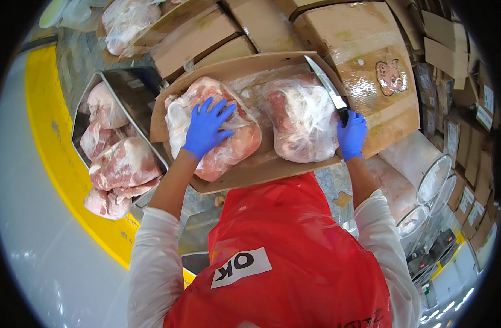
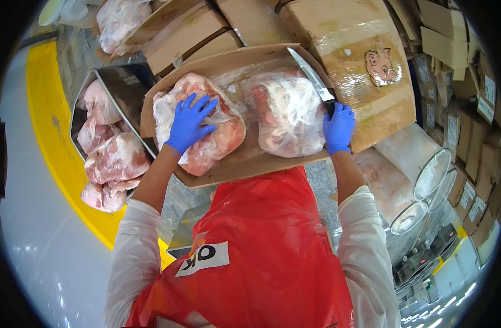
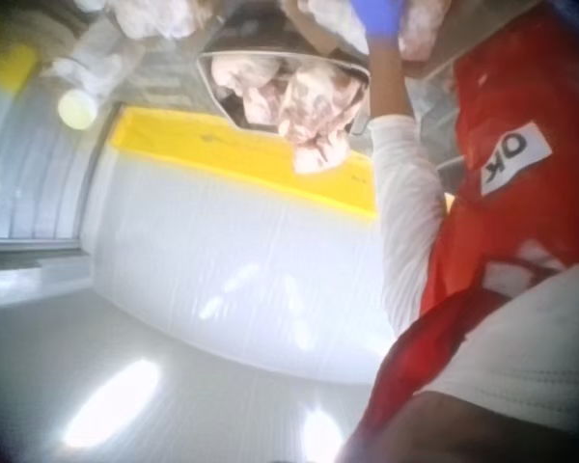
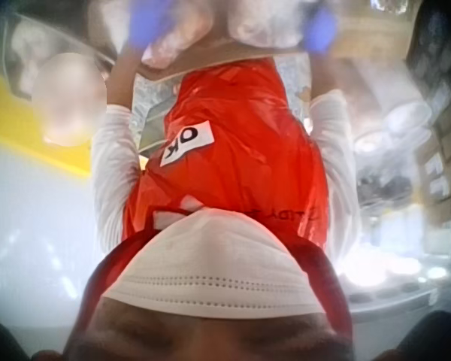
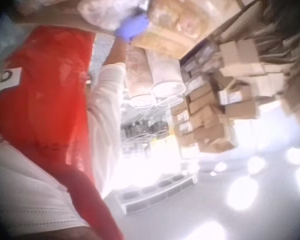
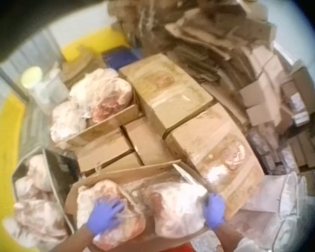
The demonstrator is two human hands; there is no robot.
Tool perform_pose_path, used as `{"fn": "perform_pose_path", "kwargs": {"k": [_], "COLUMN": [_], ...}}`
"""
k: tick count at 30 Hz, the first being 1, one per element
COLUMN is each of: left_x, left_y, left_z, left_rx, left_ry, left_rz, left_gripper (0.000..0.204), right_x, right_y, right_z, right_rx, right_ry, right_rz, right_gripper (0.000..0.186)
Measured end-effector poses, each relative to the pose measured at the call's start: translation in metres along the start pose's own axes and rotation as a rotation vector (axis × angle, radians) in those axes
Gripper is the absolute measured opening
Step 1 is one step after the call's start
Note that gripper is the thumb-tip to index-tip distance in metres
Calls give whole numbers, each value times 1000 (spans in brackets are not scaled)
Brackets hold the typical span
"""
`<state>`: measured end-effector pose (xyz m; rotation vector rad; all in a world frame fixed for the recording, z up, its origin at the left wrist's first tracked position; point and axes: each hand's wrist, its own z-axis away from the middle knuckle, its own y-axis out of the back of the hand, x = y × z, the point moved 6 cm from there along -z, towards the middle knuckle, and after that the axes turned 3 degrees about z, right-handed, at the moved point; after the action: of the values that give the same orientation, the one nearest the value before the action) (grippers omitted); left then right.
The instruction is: The person removes large frozen meat pieces from plastic bags and places them into a cardboard box. Using a knife, the person trims fat and separates portions of the meat, then places the trimmed pieces into a metal tray.
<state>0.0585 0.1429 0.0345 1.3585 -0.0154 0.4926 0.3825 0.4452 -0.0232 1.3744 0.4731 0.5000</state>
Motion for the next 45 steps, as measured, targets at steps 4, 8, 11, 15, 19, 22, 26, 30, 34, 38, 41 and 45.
{"fn": "perform_pose_path", "kwargs": {"k": [4,8,11,15,19,22,26,30,34,38,41,45], "left_x": [-25,-52,-57,-71,-120,-129,-132,-132,-136,-134,-135,-135], "left_y": [-19,-21,-16,10,-16,-30,-37,-38,-37,-41,-43,-44], "left_z": [-9,-4,1,19,32,23,21,24,27,23,23,21], "left_rx": [26,154,213,346,263,211,278,302,310,334,393,393], "left_ry": [-34,143,213,407,639,635,616,608,603,574,557,571], "left_rz": [28,93,117,-121,-73,88,70,88,123,127,103,43], "left_gripper": [38,40,52,76,81,78,74,73,73,71,68,64], "right_x": [9,-6,-27,-70,-131,-153,-191,-239,-301,-317,-313,-253], "right_y": [-15,28,69,122,169,176,197,227,246,239,227,191], "right_z": [-11,14,62,136,158,174,175,161,138,123,129,164], "right_rx": [-112,-180,-443,-482,-598,-535,-512,-510,-573,-545,-530,-377], "right_ry": [9,-19,-21,234,321,360,410,525,701,789,757,623], "right_rz": [53,-395,-523,-763,-441,-254,16,300,452,427,463,339], "right_gripper": [32,22,24,52,59,54,49,42,41,44,46,47]}}
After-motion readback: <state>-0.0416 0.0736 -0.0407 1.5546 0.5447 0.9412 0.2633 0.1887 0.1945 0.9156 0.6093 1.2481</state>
